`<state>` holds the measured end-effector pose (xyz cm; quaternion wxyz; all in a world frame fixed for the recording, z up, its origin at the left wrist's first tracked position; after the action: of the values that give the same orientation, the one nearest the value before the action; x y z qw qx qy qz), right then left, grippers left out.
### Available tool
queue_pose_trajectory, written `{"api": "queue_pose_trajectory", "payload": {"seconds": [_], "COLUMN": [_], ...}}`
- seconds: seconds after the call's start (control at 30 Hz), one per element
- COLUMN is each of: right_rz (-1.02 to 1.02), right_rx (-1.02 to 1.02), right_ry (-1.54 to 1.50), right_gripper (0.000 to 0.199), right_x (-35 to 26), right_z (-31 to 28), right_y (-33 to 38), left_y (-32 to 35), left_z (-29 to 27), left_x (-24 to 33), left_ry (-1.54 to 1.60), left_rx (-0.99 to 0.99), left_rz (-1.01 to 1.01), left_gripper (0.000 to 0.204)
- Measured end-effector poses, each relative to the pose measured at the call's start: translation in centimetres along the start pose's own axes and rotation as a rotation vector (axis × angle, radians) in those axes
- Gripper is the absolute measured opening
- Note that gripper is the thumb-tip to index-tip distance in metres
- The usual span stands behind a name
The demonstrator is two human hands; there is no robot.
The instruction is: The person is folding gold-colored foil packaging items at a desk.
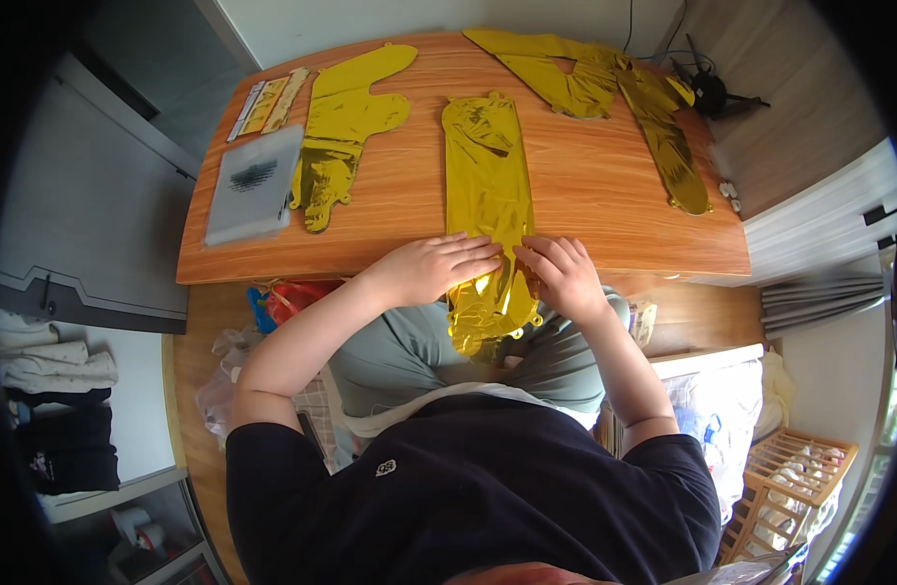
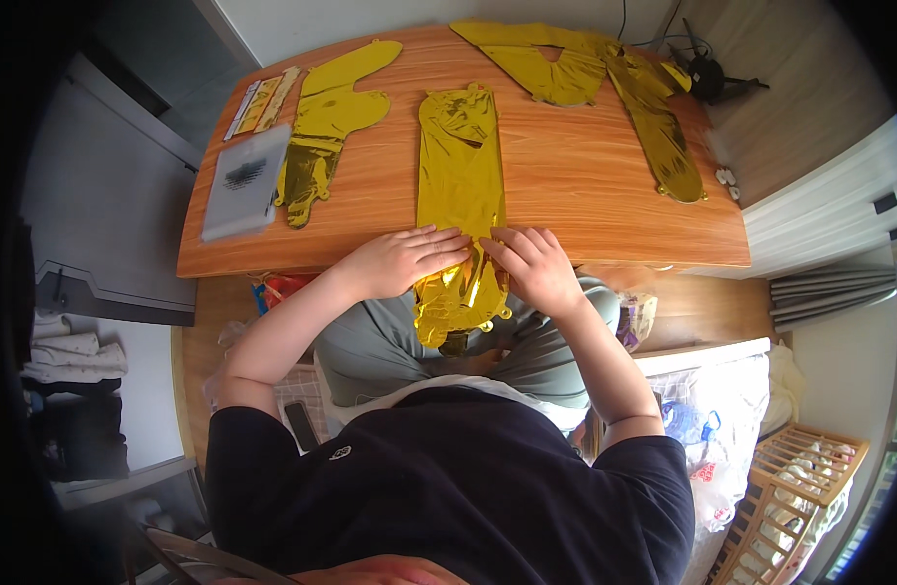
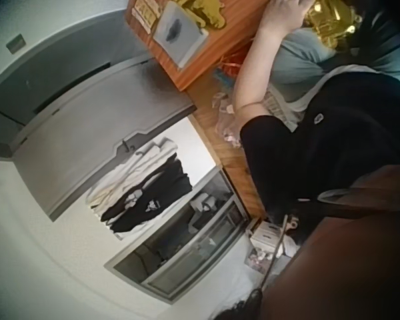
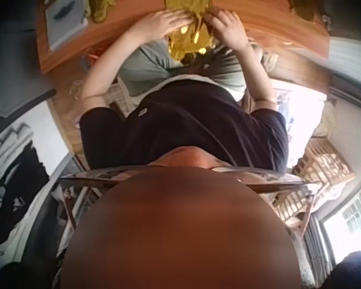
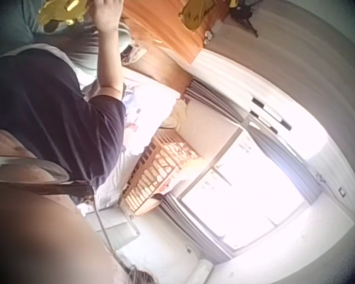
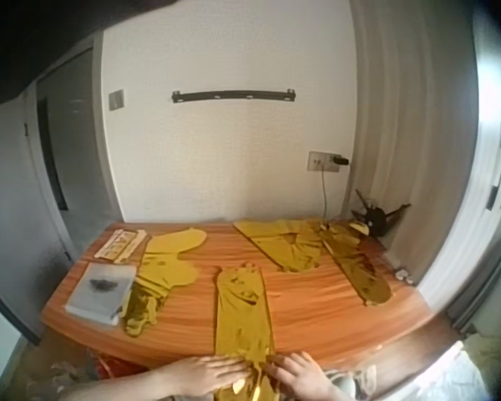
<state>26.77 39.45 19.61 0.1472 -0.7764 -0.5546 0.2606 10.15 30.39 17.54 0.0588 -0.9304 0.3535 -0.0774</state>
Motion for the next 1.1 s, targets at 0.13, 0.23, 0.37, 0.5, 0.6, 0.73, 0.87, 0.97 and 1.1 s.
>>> {"api": "queue_pose_trajectory", "payload": {"seconds": [0.13, 0.23, 0.37, 0.5, 0.6, 0.73, 0.87, 0.97, 1.1], "right_rz": [-0.057, -0.090, -0.099, -0.084, -0.080, -0.076, -0.081, -0.111, -0.137], "right_rx": [0.014, 0.027, 0.036, -0.001, -0.029, -0.013, 0.008, -0.034, -0.079], "right_ry": [-0.001, 0.013, -0.016, -0.049, -0.039, 0.006, -0.003, -0.066, -0.111], "right_gripper": [0.054, 0.051, 0.052, 0.048, 0.045, 0.042, 0.042, 0.041, 0.042], "right_x": [-0.4, -0.6, -0.6, -0.4, -0.5, -0.4, -1.1, -1.4, -1.1], "right_z": [-0.4, -0.7, -0.7, -0.6, -0.6, -0.4, -0.7, -0.5, 0.4], "right_y": [0.0, 0.0, -0.2, -0.4, -0.6, -0.3, -0.7, -0.8, -0.5], "left_y": [0.2, 0.1, 0.1, 0.1, 0.2, -0.1, -0.1, 0.0, -0.1], "left_z": [0.0, -0.4, -0.5, -0.5, -0.5, -0.7, -0.7, -0.8, -0.9], "left_x": [0.0, 0.2, 0.2, 0.1, -0.1, -0.1, -0.2, -0.2, -0.2], "left_ry": [0.020, 0.054, 0.036, 0.061, 0.103, 0.152, 0.172, 0.189, 0.215], "left_rx": [0.001, 0.012, 0.030, 0.038, 0.057, 0.087, 0.094, 0.111, 0.110], "left_rz": [0.001, -0.017, 0.002, 0.000, -0.009, -0.018, -0.022, -0.020, -0.030], "left_gripper": [0.048, 0.048, 0.047, 0.047, 0.048, 0.051, 0.052, 0.052, 0.052]}}
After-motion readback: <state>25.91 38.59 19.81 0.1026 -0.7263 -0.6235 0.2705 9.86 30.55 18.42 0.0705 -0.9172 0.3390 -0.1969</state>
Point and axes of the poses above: each hand's wrist, its own y-axis away from the middle knuckle, its own z-axis out of the palm, x = y × z, the point moved 7 cm from there along -y, towards the middle knuckle, and after that the axes turned 11 degrees about z, right-handed, at the moved point
